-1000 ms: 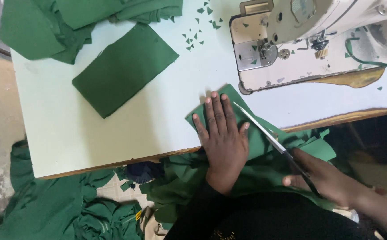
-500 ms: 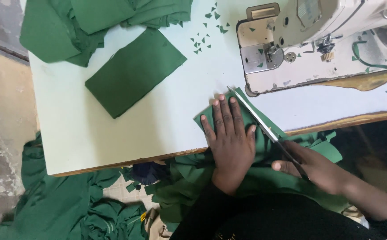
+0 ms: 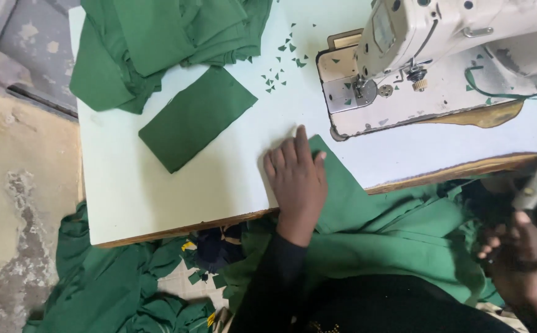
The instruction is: A person prepares green fabric strips by folding them and trimming the edges with a pair of large scissors on a sewing table.
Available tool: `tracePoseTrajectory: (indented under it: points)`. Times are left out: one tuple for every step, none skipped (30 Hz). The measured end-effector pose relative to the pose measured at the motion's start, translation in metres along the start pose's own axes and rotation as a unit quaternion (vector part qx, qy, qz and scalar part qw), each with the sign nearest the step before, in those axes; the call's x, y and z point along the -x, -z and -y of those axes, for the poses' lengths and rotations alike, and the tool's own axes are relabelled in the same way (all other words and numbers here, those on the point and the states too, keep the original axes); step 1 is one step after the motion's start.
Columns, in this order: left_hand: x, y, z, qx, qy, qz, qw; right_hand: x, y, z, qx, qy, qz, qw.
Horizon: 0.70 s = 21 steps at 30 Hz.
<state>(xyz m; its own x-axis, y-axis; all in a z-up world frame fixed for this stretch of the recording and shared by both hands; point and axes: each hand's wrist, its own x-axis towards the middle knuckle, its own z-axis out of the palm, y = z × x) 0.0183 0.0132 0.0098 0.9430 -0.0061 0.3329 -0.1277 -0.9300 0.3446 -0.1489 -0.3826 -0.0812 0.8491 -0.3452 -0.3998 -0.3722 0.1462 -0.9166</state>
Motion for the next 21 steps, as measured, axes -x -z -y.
tracePoseTrajectory:
  points:
    - [-0.011, -0.005, 0.007, -0.065, 0.022, -0.018, 0.997, -0.006, 0.023, -0.017, -0.167, -0.094, -0.069, 0.979]
    - [-0.016, -0.009, 0.013, -0.07, 0.022, -0.023, 0.997, 0.002, 0.028, -0.024, -0.17, -0.092, -0.063, 0.979]
    - [-0.023, -0.012, 0.02, -0.019, 0.028, 0.023, 0.999, 0.011, 0.03, -0.035, -0.11, -0.001, -0.027, 0.994]
    - [-0.031, -0.016, 0.025, 0.032, 0.034, 0.07, 0.996, 0.019, 0.033, -0.046, -0.049, 0.091, 0.008, 0.995]
    - [-0.033, -0.005, 0.023, 0.028, 0.025, 0.066, 0.997, 0.034, -0.003, -0.013, -0.058, 0.096, 0.006, 0.994]
    - [-0.034, 0.006, 0.021, 0.122, 0.038, 0.087, 0.988, 0.053, -0.032, 0.025, 0.084, 0.08, 0.019, 0.993]
    - [-0.035, 0.016, 0.017, 0.217, 0.05, 0.109, 0.969, 0.079, -0.052, 0.067, 0.225, 0.063, 0.03, 0.972]
    - [-0.032, 0.033, 0.009, 0.215, 0.04, 0.108, 0.97, 0.073, -0.053, 0.06, 0.218, 0.067, 0.025, 0.973]
    - [-0.028, 0.05, 0.002, 0.338, 0.104, 0.165, 0.921, 0.065, -0.054, 0.055, 0.314, 0.085, 0.051, 0.944]
    - [-0.023, 0.067, -0.003, 0.452, 0.164, 0.219, 0.849, 0.057, -0.056, 0.049, 0.407, 0.101, 0.075, 0.905]
    - [-0.018, 0.079, -0.008, 0.449, 0.164, 0.212, 0.852, 0.057, -0.065, 0.059, 0.404, 0.107, 0.08, 0.905]
    - [-0.012, 0.09, -0.012, 0.478, 0.171, 0.217, 0.834, 0.057, -0.076, 0.068, 0.495, 0.129, 0.088, 0.855]
    - [-0.004, 0.102, -0.015, 0.506, 0.182, 0.22, 0.814, 0.057, -0.087, 0.078, 0.581, 0.151, 0.098, 0.794]
    - [0.002, 0.111, -0.017, 0.502, 0.186, 0.211, 0.818, 0.055, -0.095, 0.084, 0.579, 0.159, 0.107, 0.793]
    - [0.008, 0.12, -0.018, 0.495, 0.144, 0.22, 0.828, 0.053, -0.103, 0.089, 0.618, 0.167, 0.118, 0.759]
    - [0.014, 0.128, -0.02, 0.487, 0.101, 0.229, 0.837, 0.051, -0.11, 0.095, 0.656, 0.177, 0.128, 0.722]
    - [0.019, 0.132, -0.022, 0.484, 0.105, 0.224, 0.84, 0.05, -0.112, 0.096, 0.654, 0.182, 0.133, 0.722]
    - [0.024, 0.135, -0.024, 0.481, 0.088, 0.216, 0.845, 0.048, -0.114, 0.096, 0.641, 0.227, 0.139, 0.72]
    - [0.028, 0.138, -0.028, 0.479, 0.069, 0.212, 0.849, 0.048, -0.114, 0.097, 0.626, 0.268, 0.14, 0.718]
    - [0.03, 0.138, -0.029, 0.477, 0.069, 0.21, 0.851, 0.048, -0.117, 0.097, 0.625, 0.27, 0.141, 0.719]
    - [0.031, 0.136, -0.031, 0.46, 0.056, 0.203, 0.863, 0.048, -0.119, 0.098, 0.632, 0.265, 0.141, 0.714]
